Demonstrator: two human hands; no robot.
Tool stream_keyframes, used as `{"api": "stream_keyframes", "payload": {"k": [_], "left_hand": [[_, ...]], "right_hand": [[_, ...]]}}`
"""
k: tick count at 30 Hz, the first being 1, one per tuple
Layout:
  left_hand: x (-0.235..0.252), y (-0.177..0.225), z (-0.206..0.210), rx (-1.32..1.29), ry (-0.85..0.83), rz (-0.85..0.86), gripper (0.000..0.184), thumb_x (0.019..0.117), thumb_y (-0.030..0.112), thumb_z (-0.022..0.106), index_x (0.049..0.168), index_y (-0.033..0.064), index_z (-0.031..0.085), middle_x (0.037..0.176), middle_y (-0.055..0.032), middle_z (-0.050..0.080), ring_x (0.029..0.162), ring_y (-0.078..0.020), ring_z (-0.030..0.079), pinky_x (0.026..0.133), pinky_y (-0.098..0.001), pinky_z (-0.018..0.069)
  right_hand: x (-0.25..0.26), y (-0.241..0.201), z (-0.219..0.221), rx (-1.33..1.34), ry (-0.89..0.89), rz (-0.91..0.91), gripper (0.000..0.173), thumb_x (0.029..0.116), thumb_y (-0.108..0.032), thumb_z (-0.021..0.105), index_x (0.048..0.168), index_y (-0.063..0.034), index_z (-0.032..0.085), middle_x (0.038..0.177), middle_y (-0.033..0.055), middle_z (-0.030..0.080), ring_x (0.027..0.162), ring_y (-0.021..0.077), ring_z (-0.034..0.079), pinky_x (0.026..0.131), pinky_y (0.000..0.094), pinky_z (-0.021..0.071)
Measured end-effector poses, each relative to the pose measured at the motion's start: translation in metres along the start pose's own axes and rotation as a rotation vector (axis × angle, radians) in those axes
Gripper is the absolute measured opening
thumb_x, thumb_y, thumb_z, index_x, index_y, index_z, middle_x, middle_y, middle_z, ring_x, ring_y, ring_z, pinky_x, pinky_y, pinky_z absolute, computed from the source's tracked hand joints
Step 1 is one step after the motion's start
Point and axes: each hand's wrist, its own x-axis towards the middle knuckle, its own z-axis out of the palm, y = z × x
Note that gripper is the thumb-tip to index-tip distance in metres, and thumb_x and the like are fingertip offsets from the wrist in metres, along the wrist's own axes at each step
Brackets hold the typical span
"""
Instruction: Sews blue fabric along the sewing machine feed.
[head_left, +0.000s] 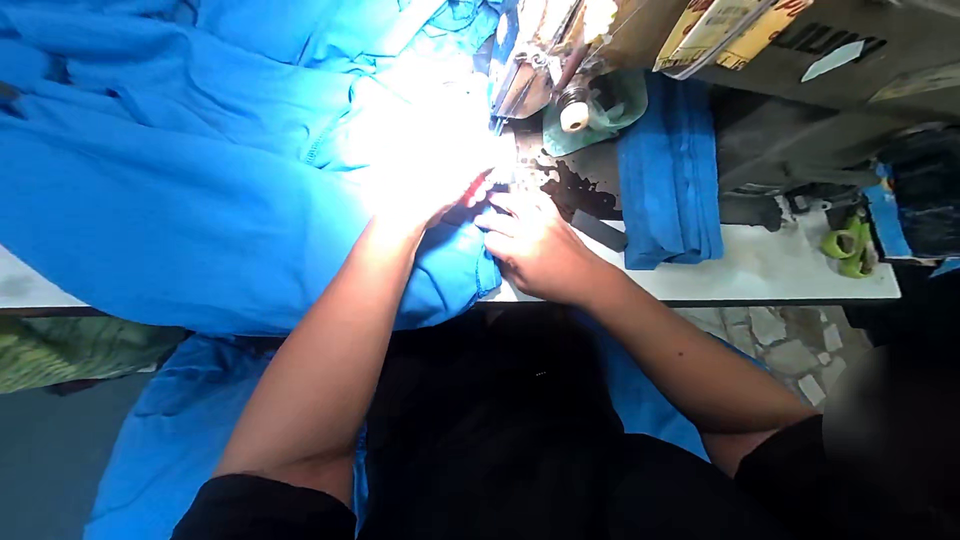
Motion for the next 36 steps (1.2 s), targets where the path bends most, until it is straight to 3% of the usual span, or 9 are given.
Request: {"api": "stream_keyframes", "payload": {"k": [5,9,13,16,19,21,25,31,36], "left_hand": [[0.013,-0.018,-0.003,0.394,-0.024,-0.157,0.025,0.1046,0.021,0.058,0.087,0.0046,0.062,0.061,0.0055,0.053,0.048,0.0002,0.049,0.049,-0.0168,0.0437],[0.011,-0.008,0.003,0.555,0.007,-0.157,0.025,0.1041,0.023,0.060,0.096,-0.0004,0.065,0.071,-0.0006,0.058,0.057,-0.0044,0.054,0.058,-0.0221,0.0478],[0.008,-0.005,0.010,0.673,0.033,-0.088,0.025,0.1045,0.020,0.059,0.100,-0.0039,0.064,0.086,-0.0136,0.063,0.075,-0.0214,0.063,0.074,-0.0415,0.0523],[0.009,-0.005,0.013,0.675,0.047,-0.078,0.022,0.1018,0.018,0.062,0.095,-0.0026,0.064,0.083,-0.0123,0.062,0.074,-0.0206,0.062,0.073,-0.0409,0.0513],[0.010,-0.006,0.017,0.638,0.050,-0.118,0.021,0.1026,0.017,0.061,0.099,-0.0033,0.063,0.084,-0.0097,0.061,0.072,-0.0157,0.060,0.072,-0.0349,0.0513],[0.009,-0.006,0.016,0.643,0.027,-0.118,0.024,0.1041,0.019,0.060,0.104,-0.0048,0.063,0.088,-0.0119,0.063,0.075,-0.0172,0.061,0.075,-0.0366,0.0521],[0.007,-0.004,0.016,0.676,0.015,-0.130,0.025,0.1057,0.020,0.056,0.103,-0.0037,0.064,0.091,-0.0147,0.064,0.082,-0.0222,0.064,0.080,-0.0424,0.0521],[0.010,-0.009,0.017,0.675,0.003,-0.124,0.027,0.1069,0.022,0.054,0.103,-0.0024,0.065,0.092,-0.0140,0.065,0.083,-0.0216,0.064,0.080,-0.0420,0.0522],[0.005,-0.008,0.019,0.695,-0.002,-0.102,0.028,0.1079,0.022,0.052,0.106,-0.0035,0.065,0.093,-0.0161,0.065,0.085,-0.0256,0.064,0.082,-0.0457,0.0509]], "right_hand": [[-0.023,-0.008,0.021,-0.026,0.194,0.181,0.014,0.0902,-0.004,0.058,0.088,-0.0037,0.072,0.119,0.0202,0.070,0.117,0.0404,0.063,0.098,0.0586,0.0468],[-0.026,-0.015,0.031,0.006,0.292,0.243,0.014,0.0883,0.000,0.058,0.088,-0.0012,0.072,0.118,0.0219,0.070,0.113,0.0394,0.066,0.094,0.0560,0.0499],[-0.028,-0.015,0.032,0.001,0.301,0.229,0.015,0.0896,-0.001,0.058,0.088,-0.0015,0.073,0.120,0.0222,0.070,0.114,0.0382,0.066,0.096,0.0533,0.0497],[-0.028,-0.015,0.032,0.005,0.301,0.233,0.014,0.0899,-0.001,0.058,0.088,-0.0014,0.072,0.119,0.0222,0.070,0.114,0.0385,0.066,0.096,0.0531,0.0502],[-0.029,-0.014,0.033,0.005,0.305,0.234,0.015,0.0902,-0.001,0.058,0.088,-0.0023,0.073,0.119,0.0218,0.070,0.114,0.0382,0.067,0.096,0.0531,0.0503],[-0.029,-0.014,0.033,-0.001,0.300,0.237,0.015,0.0920,-0.002,0.058,0.089,-0.0033,0.073,0.119,0.0206,0.071,0.114,0.0373,0.067,0.096,0.0522,0.0507],[-0.028,-0.014,0.033,0.012,0.305,0.241,0.014,0.0914,-0.002,0.059,0.090,-0.0027,0.073,0.117,0.0212,0.070,0.113,0.0381,0.067,0.095,0.0535,0.0504],[-0.028,-0.013,0.034,-0.005,0.323,0.239,0.016,0.0946,-0.002,0.056,0.090,-0.0036,0.072,0.115,0.0199,0.072,0.112,0.0365,0.068,0.095,0.0510,0.0503],[-0.028,-0.019,0.030,0.020,0.315,0.314,0.012,0.0893,-0.002,0.062,0.090,-0.0030,0.074,0.118,0.0289,0.066,0.115,0.0457,0.064,0.095,0.0579,0.0501]]}}
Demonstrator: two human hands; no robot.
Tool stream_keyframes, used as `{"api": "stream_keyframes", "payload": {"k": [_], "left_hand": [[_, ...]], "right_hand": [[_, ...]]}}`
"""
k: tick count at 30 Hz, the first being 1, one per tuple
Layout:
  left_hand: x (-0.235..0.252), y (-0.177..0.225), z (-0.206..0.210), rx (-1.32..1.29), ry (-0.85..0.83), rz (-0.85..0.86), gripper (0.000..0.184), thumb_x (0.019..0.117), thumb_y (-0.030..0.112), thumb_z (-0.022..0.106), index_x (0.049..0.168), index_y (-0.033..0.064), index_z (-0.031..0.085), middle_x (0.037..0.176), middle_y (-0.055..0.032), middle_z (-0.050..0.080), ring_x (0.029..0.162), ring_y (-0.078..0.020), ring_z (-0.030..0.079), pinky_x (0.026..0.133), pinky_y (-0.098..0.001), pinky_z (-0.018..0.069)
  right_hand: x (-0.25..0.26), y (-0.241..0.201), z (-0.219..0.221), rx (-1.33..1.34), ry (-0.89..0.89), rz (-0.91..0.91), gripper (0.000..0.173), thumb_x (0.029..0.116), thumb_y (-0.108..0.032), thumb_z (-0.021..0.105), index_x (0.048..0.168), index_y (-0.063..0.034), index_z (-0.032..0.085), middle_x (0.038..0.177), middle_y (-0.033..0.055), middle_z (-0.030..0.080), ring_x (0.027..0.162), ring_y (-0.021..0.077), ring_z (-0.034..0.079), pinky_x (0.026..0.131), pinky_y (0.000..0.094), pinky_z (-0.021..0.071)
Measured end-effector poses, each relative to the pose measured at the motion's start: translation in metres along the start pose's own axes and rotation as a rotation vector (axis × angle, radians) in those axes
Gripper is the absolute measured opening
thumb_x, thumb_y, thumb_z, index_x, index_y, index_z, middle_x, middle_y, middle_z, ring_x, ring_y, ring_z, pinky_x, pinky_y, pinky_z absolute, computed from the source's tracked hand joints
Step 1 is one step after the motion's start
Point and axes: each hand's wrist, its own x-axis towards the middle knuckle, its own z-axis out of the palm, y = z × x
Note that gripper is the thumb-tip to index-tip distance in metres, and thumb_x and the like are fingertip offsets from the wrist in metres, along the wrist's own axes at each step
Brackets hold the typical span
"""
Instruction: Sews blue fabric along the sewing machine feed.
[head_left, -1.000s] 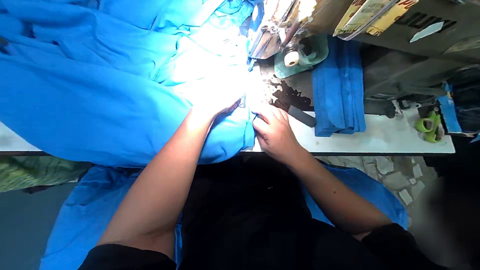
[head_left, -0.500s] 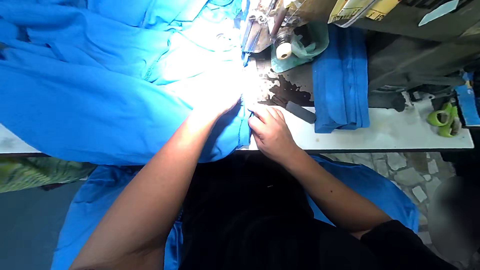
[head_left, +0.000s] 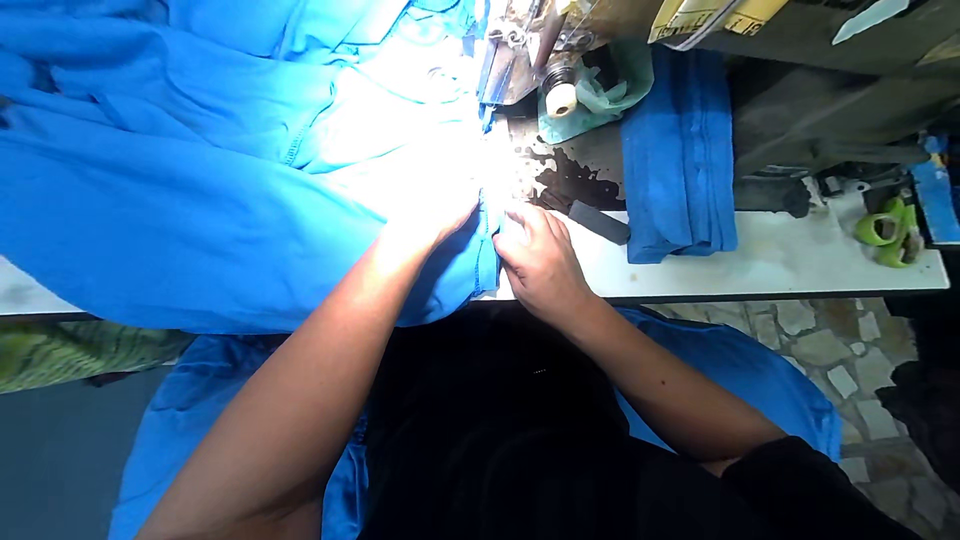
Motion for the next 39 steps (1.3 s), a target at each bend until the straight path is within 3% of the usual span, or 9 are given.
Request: {"api": "stream_keyframes", "payload": {"k": [3,8,11,15,25,33,35,37,39], "left_hand": [[-0.004,0.005,0.001,0.131,0.055,0.041,0.024,0.1046,0.019,0.057,0.103,-0.0035,0.066,0.096,-0.0221,0.065,0.095,-0.0372,0.064,0.083,-0.0566,0.0485],[-0.013,0.000,0.009,0.316,0.246,0.296,0.029,0.1020,0.014,0.057,0.121,-0.0060,0.065,0.121,-0.0289,0.064,0.119,-0.0467,0.060,0.099,-0.0619,0.0439],[-0.001,-0.034,0.025,0.326,0.290,0.741,0.043,0.1015,0.011,0.047,0.141,-0.0020,0.058,0.143,-0.0246,0.058,0.134,-0.0429,0.054,0.109,-0.0592,0.0390],[0.005,-0.056,0.028,0.424,0.192,0.845,0.055,0.1044,0.022,0.033,0.155,0.0044,0.044,0.162,-0.0182,0.040,0.151,-0.0372,0.036,0.122,-0.0556,0.0239],[0.004,-0.056,0.013,0.496,0.072,0.838,0.061,0.1002,0.024,0.034,0.159,0.0045,0.037,0.166,-0.0171,0.032,0.154,-0.0371,0.029,0.120,-0.0577,0.0221],[0.010,-0.062,0.020,0.417,0.118,0.877,0.060,0.1007,0.025,0.033,0.156,0.0039,0.042,0.161,-0.0194,0.040,0.152,-0.0390,0.032,0.121,-0.0582,0.0193],[0.010,-0.067,0.025,0.340,0.236,0.955,0.054,0.0981,0.024,0.040,0.144,-0.0001,0.057,0.151,-0.0226,0.052,0.143,-0.0413,0.045,0.116,-0.0588,0.0298],[0.007,-0.070,0.026,0.275,0.315,1.003,0.047,0.0915,0.021,0.047,0.125,-0.0019,0.070,0.129,-0.0287,0.063,0.120,-0.0452,0.061,0.097,-0.0589,0.0465],[0.006,-0.071,0.026,0.250,0.326,1.006,0.043,0.0898,0.020,0.048,0.117,-0.0003,0.075,0.120,-0.0302,0.066,0.109,-0.0453,0.065,0.086,-0.0571,0.0498]], "right_hand": [[-0.001,-0.001,0.000,-0.014,-0.005,-0.040,0.014,0.0890,0.000,0.061,0.091,-0.0029,0.074,0.112,0.0218,0.072,0.113,0.0412,0.067,0.096,0.0561,0.0505],[0.000,-0.002,-0.004,-0.072,-0.033,-0.147,0.014,0.0887,0.001,0.058,0.085,-0.0029,0.071,0.106,0.0174,0.074,0.112,0.0378,0.068,0.101,0.0542,0.0489],[0.001,-0.001,-0.007,-0.091,-0.072,-0.219,0.011,0.0885,-0.001,0.060,0.083,-0.0027,0.070,0.107,0.0199,0.074,0.113,0.0382,0.068,0.101,0.0549,0.0490],[0.005,-0.001,-0.011,-0.127,-0.114,-0.272,0.010,0.0889,-0.002,0.061,0.084,-0.0030,0.069,0.106,0.0208,0.073,0.108,0.0376,0.070,0.096,0.0522,0.0523],[0.009,-0.005,-0.011,-0.126,-0.155,-0.277,0.010,0.0892,0.000,0.061,0.083,-0.0030,0.068,0.092,0.0189,0.069,0.089,0.0347,0.068,0.073,0.0443,0.0522],[0.008,-0.003,-0.013,-0.088,-0.164,-0.238,0.009,0.0881,0.001,0.061,0.083,-0.0026,0.067,0.097,0.0202,0.070,0.092,0.0358,0.070,0.070,0.0444,0.0529],[0.009,-0.003,-0.015,-0.096,-0.187,-0.245,0.008,0.0885,0.001,0.061,0.084,-0.0022,0.067,0.093,0.0195,0.069,0.091,0.0363,0.069,0.069,0.0449,0.0529],[0.010,-0.002,-0.016,-0.100,-0.204,-0.250,0.008,0.0890,-0.001,0.061,0.085,-0.0024,0.067,0.092,0.0187,0.068,0.090,0.0361,0.068,0.068,0.0446,0.0524],[0.010,-0.001,-0.015,-0.105,-0.197,-0.252,0.008,0.0888,-0.002,0.061,0.085,-0.0028,0.068,0.093,0.0192,0.069,0.092,0.0365,0.069,0.070,0.0449,0.0533]]}}
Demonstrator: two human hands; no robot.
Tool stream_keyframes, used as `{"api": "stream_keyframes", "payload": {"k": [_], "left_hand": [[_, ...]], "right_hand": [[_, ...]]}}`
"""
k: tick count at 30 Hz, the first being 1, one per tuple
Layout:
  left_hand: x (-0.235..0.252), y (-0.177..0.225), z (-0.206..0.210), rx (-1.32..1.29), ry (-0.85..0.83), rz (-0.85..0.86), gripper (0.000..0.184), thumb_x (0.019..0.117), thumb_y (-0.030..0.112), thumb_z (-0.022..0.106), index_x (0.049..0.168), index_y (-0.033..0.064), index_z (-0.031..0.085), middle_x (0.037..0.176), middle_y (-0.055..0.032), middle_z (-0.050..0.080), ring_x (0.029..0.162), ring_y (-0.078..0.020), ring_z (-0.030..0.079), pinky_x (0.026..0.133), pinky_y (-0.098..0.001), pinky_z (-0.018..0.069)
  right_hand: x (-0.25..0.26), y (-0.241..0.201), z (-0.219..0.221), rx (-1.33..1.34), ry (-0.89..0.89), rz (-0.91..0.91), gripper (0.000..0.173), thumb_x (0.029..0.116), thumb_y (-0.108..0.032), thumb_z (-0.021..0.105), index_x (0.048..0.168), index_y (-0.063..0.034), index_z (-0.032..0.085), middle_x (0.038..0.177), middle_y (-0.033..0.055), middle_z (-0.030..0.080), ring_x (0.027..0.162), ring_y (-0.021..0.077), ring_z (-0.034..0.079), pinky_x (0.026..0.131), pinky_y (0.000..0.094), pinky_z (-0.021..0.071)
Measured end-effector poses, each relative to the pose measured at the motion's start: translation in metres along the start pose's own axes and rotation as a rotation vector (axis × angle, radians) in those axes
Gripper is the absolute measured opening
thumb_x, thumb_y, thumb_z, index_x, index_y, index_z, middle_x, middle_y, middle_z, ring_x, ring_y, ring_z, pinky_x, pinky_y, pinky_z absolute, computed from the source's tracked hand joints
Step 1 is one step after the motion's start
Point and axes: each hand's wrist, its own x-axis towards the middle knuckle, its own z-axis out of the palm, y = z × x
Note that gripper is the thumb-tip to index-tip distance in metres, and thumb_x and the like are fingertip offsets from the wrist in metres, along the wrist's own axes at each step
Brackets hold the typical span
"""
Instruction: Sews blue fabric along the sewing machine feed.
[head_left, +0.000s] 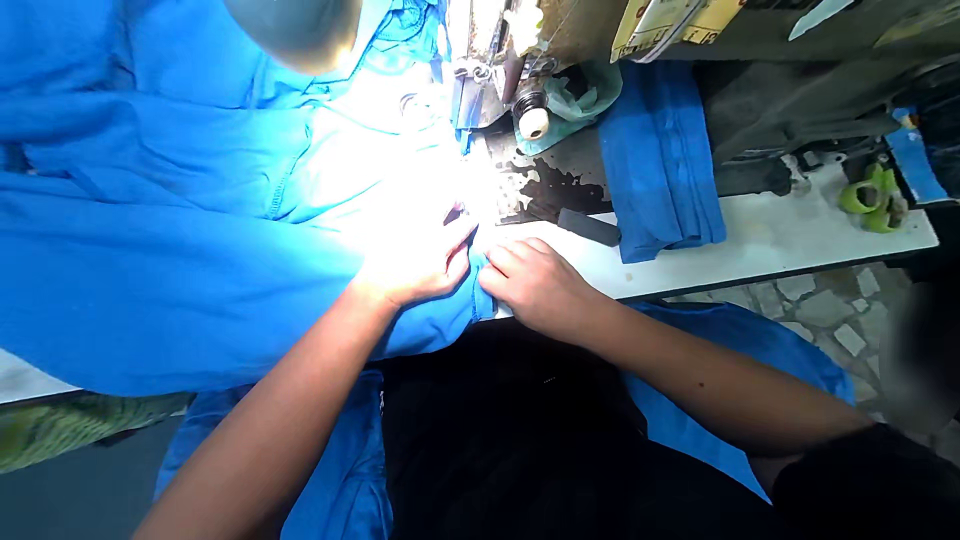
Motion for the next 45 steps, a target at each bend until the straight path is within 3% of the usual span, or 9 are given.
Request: {"api": "stream_keyframes", "payload": {"k": [9,17,23,26,29,32,36,41,45], "left_hand": [[0.014,-0.017,0.000,0.016,-0.032,0.003,0.047,0.0903,0.020,0.045,0.123,-0.0013,0.071,0.123,-0.0318,0.064,0.114,-0.0482,0.062,0.092,-0.0624,0.0442],[0.029,-0.031,-0.004,0.163,-0.024,0.003,0.050,0.0932,0.027,0.041,0.128,0.0048,0.070,0.128,-0.0295,0.063,0.119,-0.0482,0.060,0.096,-0.0642,0.0424],[0.033,-0.031,-0.003,0.129,-0.022,-0.072,0.049,0.0937,0.023,0.042,0.130,0.0034,0.069,0.133,-0.0322,0.059,0.123,-0.0517,0.056,0.098,-0.0679,0.0396],[0.016,0.027,-0.013,-0.007,0.089,-0.262,0.041,0.0949,0.012,0.044,0.124,-0.0011,0.070,0.124,-0.0240,0.068,0.115,-0.0399,0.065,0.096,-0.0551,0.0495],[-0.030,0.110,-0.008,-0.033,0.128,-0.313,0.036,0.0937,0.021,0.045,0.101,0.0010,0.074,0.098,-0.0167,0.071,0.093,-0.0313,0.068,0.080,-0.0466,0.0550],[-0.063,0.141,0.009,0.135,-0.004,-0.410,0.055,0.0984,0.043,0.045,0.123,0.0016,0.071,0.128,-0.0259,0.067,0.122,-0.0455,0.062,0.101,-0.0613,0.0455],[-0.023,0.088,0.001,0.148,-0.013,-0.696,0.080,0.0931,0.056,0.055,0.139,-0.0090,0.051,0.138,-0.0393,0.050,0.132,-0.0579,0.045,0.107,-0.0728,0.0314],[0.048,0.027,-0.022,0.205,0.133,-0.843,0.043,0.1040,0.016,0.047,0.133,-0.0155,0.049,0.134,-0.0407,0.053,0.130,-0.0559,0.049,0.107,-0.0659,0.0367],[0.031,0.012,-0.057,0.101,0.210,-0.675,0.037,0.1062,0.015,0.047,0.125,-0.0139,0.060,0.124,-0.0357,0.062,0.121,-0.0457,0.059,0.103,-0.0589,0.0417]], "right_hand": [[0.014,0.014,0.007,-0.009,0.058,0.026,0.014,0.0933,0.002,0.056,0.088,-0.0001,0.069,0.092,0.0196,0.069,0.094,0.0373,0.069,0.076,0.0472,0.0531],[0.028,0.037,0.016,-0.052,0.106,0.021,0.027,0.0983,-0.001,0.050,0.111,0.0006,0.073,0.103,0.0175,0.073,0.101,0.0337,0.069,0.086,0.0462,0.0518],[0.033,0.046,0.021,0.024,0.165,0.053,0.027,0.0999,-0.003,0.049,0.105,-0.0018,0.075,0.105,0.0161,0.074,0.107,0.0316,0.068,0.095,0.0459,0.0508],[0.034,0.047,0.021,0.118,0.219,0.100,0.023,0.0978,-0.003,0.052,0.093,-0.0013,0.074,0.095,0.0166,0.072,0.099,0.0322,0.069,0.091,0.0468,0.0512],[0.034,0.047,0.018,0.194,0.206,0.194,0.024,0.0952,-0.003,0.053,0.100,0.0012,0.076,0.105,0.0183,0.075,0.108,0.0342,0.070,0.098,0.0492,0.0511],[0.039,0.044,0.012,0.282,0.228,0.309,0.022,0.0956,-0.001,0.053,0.101,0.0058,0.074,0.101,0.0206,0.074,0.104,0.0341,0.070,0.097,0.0477,0.0519],[0.042,0.040,0.005,0.387,0.202,0.408,0.020,0.0976,-0.003,0.056,0.100,0.0077,0.073,0.098,0.0220,0.073,0.101,0.0338,0.070,0.096,0.0474,0.0519],[0.047,0.033,0.001,0.474,0.169,0.548,0.022,0.0973,-0.004,0.059,0.111,0.0094,0.071,0.106,0.0247,0.071,0.107,0.0356,0.068,0.102,0.0503,0.0476],[0.046,0.031,0.002,0.416,0.204,0.479,0.021,0.0971,-0.002,0.057,0.108,0.0097,0.071,0.102,0.0249,0.071,0.103,0.0374,0.069,0.097,0.0529,0.0500]]}}
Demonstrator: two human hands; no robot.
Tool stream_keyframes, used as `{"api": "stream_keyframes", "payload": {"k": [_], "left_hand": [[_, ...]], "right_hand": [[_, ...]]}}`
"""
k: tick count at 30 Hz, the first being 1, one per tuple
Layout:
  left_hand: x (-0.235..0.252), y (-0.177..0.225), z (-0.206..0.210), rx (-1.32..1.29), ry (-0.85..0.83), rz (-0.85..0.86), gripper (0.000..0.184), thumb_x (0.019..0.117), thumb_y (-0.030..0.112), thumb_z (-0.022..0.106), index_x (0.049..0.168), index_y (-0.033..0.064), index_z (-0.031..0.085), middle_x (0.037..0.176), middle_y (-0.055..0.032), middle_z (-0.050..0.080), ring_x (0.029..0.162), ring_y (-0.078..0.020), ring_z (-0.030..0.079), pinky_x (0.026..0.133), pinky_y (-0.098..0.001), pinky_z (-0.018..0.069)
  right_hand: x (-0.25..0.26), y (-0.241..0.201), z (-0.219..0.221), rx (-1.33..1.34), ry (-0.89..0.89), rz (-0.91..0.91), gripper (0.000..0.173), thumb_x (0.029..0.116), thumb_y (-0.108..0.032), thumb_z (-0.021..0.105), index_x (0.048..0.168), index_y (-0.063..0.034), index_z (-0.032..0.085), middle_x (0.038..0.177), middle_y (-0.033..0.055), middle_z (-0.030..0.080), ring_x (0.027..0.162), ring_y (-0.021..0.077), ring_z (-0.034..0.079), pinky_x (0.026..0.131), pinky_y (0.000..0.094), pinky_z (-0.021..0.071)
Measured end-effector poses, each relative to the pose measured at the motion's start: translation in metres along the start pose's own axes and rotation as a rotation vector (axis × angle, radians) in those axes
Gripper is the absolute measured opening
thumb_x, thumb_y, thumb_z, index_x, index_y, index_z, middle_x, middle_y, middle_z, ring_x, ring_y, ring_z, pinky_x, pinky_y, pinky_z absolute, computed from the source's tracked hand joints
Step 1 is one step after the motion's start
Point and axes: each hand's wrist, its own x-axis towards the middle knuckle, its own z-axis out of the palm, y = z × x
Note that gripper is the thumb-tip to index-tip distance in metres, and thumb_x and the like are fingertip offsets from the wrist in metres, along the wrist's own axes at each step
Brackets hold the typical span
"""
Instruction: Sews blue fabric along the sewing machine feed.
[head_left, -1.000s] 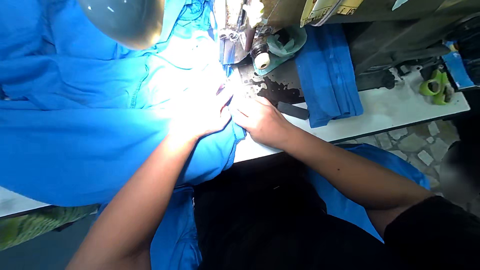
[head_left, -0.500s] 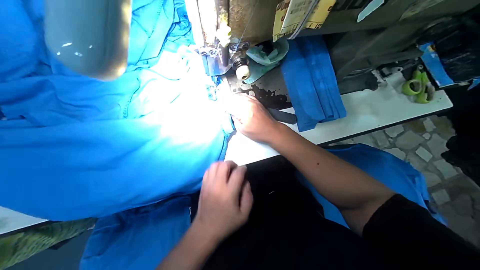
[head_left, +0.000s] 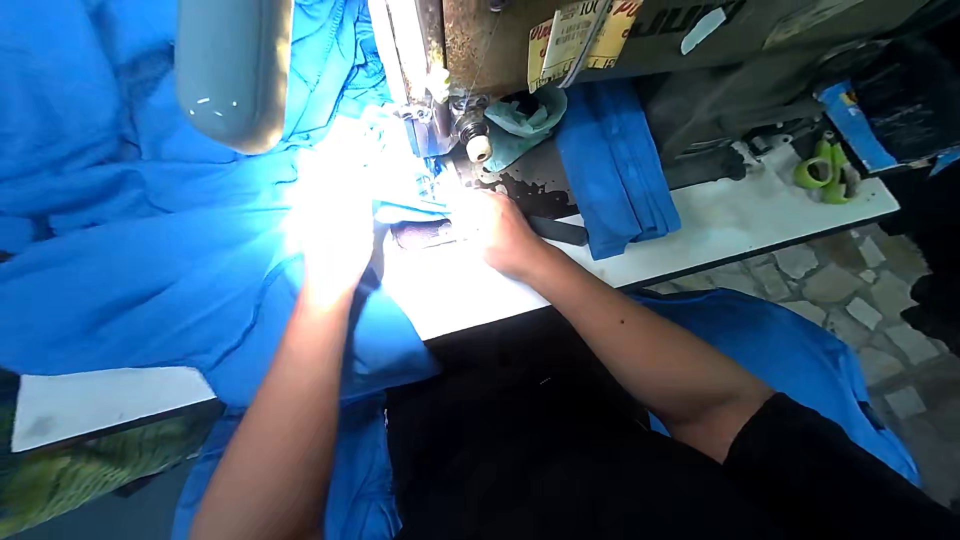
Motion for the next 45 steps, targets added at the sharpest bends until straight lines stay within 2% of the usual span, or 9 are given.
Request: {"api": "stream_keyframes", "payload": {"k": [2,4,7,13,18,27,31,34,45], "left_hand": [[-0.022,-0.002,-0.028,-0.029,-0.114,0.070,0.031,0.1020,0.021,0.052,0.110,-0.0060,0.066,0.102,-0.0216,0.067,0.098,-0.0289,0.065,0.088,-0.0493,0.0502],[-0.057,0.016,-0.044,0.089,-0.251,0.214,0.028,0.0993,0.018,0.057,0.087,-0.0047,0.068,0.077,-0.0195,0.064,0.074,-0.0365,0.065,0.067,-0.0572,0.0498],[-0.096,0.046,-0.019,0.299,-0.296,0.493,0.032,0.0967,0.023,0.060,0.074,0.0024,0.069,0.082,-0.0169,0.066,0.082,-0.0397,0.065,0.069,-0.0556,0.0464],[-0.110,0.047,0.019,0.297,-0.288,0.676,0.019,0.0916,-0.002,0.058,0.076,0.0002,0.069,0.089,-0.0170,0.067,0.097,-0.0368,0.066,0.084,-0.0506,0.0505],[-0.114,0.040,0.025,0.259,-0.279,0.648,0.015,0.0909,0.002,0.058,0.080,0.0000,0.067,0.085,-0.0162,0.065,0.079,-0.0335,0.065,0.063,-0.0447,0.0457],[-0.097,0.020,0.019,-0.085,-0.197,0.553,0.032,0.0943,0.021,0.051,0.077,0.0008,0.068,0.075,-0.0147,0.067,0.070,-0.0315,0.067,0.060,-0.0444,0.0518],[-0.057,0.020,0.023,-0.050,-0.271,0.502,0.034,0.0951,0.015,0.050,0.114,-0.0045,0.071,0.108,-0.0225,0.072,0.097,-0.0395,0.071,0.079,-0.0550,0.0540],[-0.038,0.012,0.040,0.024,-0.469,0.483,0.055,0.1021,0.022,0.039,0.151,-0.0009,0.047,0.158,-0.0212,0.044,0.150,-0.0389,0.037,0.123,-0.0548,0.0209],[-0.022,-0.010,0.048,0.073,-0.505,0.595,0.066,0.0985,0.033,0.035,0.157,0.0016,0.038,0.164,-0.0207,0.034,0.148,-0.0390,0.037,0.117,-0.0577,0.0226]], "right_hand": [[-0.001,0.002,0.001,-0.043,0.009,-0.044,0.021,0.0982,-0.003,0.056,0.106,0.0084,0.071,0.100,0.0237,0.072,0.102,0.0371,0.069,0.097,0.0521,0.0499],[-0.001,0.006,0.006,-0.097,0.016,-0.090,0.022,0.0984,-0.004,0.055,0.104,0.0063,0.074,0.101,0.0223,0.073,0.104,0.0368,0.069,0.099,0.0516,0.0496],[-0.006,0.013,0.015,-0.167,0.038,-0.173,0.023,0.0977,-0.005,0.056,0.104,0.0030,0.076,0.106,0.0203,0.074,0.109,0.0366,0.069,0.099,0.0523,0.0490],[-0.051,0.009,-0.002,-0.293,-0.064,-0.449,0.020,0.0980,-0.001,0.054,0.106,0.0018,0.072,0.115,0.0216,0.072,0.115,0.0382,0.067,0.100,0.0522,0.0514],[-0.077,0.004,0.000,-0.364,-0.023,-0.499,0.018,0.0955,0.001,0.055,0.101,0.0004,0.073,0.117,0.0191,0.074,0.112,0.0356,0.070,0.099,0.0503,0.0508],[-0.079,-0.002,-0.001,-0.399,-0.065,-0.510,0.018,0.0964,-0.001,0.053,0.091,-0.0011,0.071,0.109,0.0199,0.075,0.109,0.0359,0.071,0.097,0.0511,0.0506],[-0.079,-0.004,-0.002,-0.407,-0.071,-0.509,0.019,0.0955,0.001,0.053,0.087,-0.0012,0.069,0.105,0.0215,0.075,0.109,0.0379,0.071,0.098,0.0518,0.0513],[-0.080,-0.006,-0.001,-0.408,-0.070,-0.477,0.018,0.0947,0.002,0.053,0.087,-0.0011,0.068,0.107,0.0223,0.075,0.107,0.0374,0.072,0.096,0.0509,0.0525],[-0.079,-0.011,-0.001,-0.419,-0.088,-0.469,0.018,0.0946,-0.001,0.054,0.086,-0.0028,0.069,0.100,0.0201,0.074,0.104,0.0362,0.072,0.094,0.0489,0.0539]]}}
